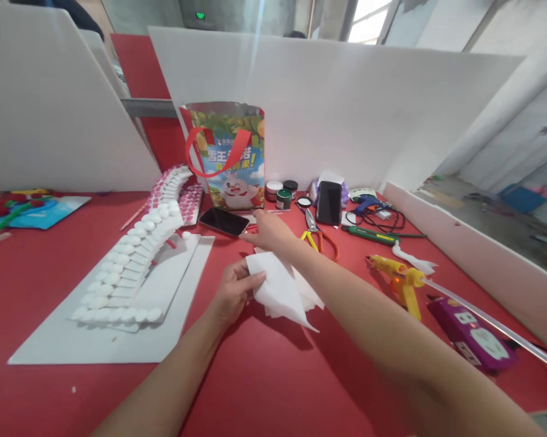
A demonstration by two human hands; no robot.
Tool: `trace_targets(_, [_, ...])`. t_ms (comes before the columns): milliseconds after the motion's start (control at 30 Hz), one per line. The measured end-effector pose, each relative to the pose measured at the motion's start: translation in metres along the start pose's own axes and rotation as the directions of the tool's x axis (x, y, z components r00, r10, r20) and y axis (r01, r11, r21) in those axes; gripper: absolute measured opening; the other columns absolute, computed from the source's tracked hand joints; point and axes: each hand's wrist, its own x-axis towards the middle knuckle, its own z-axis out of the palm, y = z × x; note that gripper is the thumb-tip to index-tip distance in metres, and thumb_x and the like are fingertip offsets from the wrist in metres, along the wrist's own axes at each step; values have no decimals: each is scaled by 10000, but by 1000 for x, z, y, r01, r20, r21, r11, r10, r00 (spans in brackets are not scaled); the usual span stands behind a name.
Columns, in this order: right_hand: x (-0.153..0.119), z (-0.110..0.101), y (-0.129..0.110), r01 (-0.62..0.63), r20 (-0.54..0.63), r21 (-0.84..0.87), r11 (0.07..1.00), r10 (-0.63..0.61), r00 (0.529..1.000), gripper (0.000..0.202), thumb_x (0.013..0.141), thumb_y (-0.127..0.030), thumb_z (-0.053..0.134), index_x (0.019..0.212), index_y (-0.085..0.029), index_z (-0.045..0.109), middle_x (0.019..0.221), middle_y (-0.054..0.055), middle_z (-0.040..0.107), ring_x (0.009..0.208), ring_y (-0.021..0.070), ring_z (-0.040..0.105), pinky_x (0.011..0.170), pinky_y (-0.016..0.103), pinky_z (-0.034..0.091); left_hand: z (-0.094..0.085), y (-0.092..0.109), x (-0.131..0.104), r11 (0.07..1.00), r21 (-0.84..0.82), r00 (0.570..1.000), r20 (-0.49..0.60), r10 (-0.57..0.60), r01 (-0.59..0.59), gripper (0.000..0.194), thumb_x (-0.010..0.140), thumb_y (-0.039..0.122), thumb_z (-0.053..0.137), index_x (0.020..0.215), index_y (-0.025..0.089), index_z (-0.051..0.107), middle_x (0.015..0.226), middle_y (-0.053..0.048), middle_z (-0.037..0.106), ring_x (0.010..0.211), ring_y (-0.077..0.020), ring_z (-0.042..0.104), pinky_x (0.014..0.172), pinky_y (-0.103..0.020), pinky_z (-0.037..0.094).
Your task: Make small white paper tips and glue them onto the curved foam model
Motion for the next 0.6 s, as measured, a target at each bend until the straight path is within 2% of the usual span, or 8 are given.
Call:
trace_targets(100, [28,20,-15,26,25,-87,996,-24,999,605,814,-472,813,1228,-88,597,1282,252,651,1229,344,598,979,402,488,1,-3,-2,999,30,995,93,-29,26,341,608,367,903,812,127,770,693,-72,746,579,-188,674,564,-281,534])
trace_targets(233, [40,37,-24,37,0,-174,984,-37,999,606,856,-490,742,1281,-79,607,1301,242,645,1256,344,565,1042,434,450,2,-5,-2,999,45,991,131,-34,28,379,632,406,906,837,120,767,703,-74,743,568,-173,667,580,-272,534])
trace_targets(367, [31,38,-26,-15,-39,-230,973,6,999,681,799,-542,742,1240,-31,647,1258,265,649,1229,381,564,1036,453,434,5,-1,-3,998,61,989,143,-37,29,401,603,438,922,783,127,746,678,-62,726,569,-168,655,592,-273,533])
trace_targets(500, [14,34,-24,-86,-80,-262,961,67,995,736,797,-557,732,1269,-5,618,1233,290,655,1200,402,583,1021,480,425,8,3,-5,982,186,980,182,-77,43,405,592,448,922,748,119,744,642,-50,696,547,-143,608,546,-240,476])
trace_targets(600, [5,29,-19,-87,-85,-272,958,66,994,811,808,-652,714,1291,-10,610,1220,291,664,1187,408,588,1028,498,418,7,2,-5,968,249,982,169,-83,39,421,589,465,914,756,118,743,629,-45,682,527,-137,582,511,-232,441])
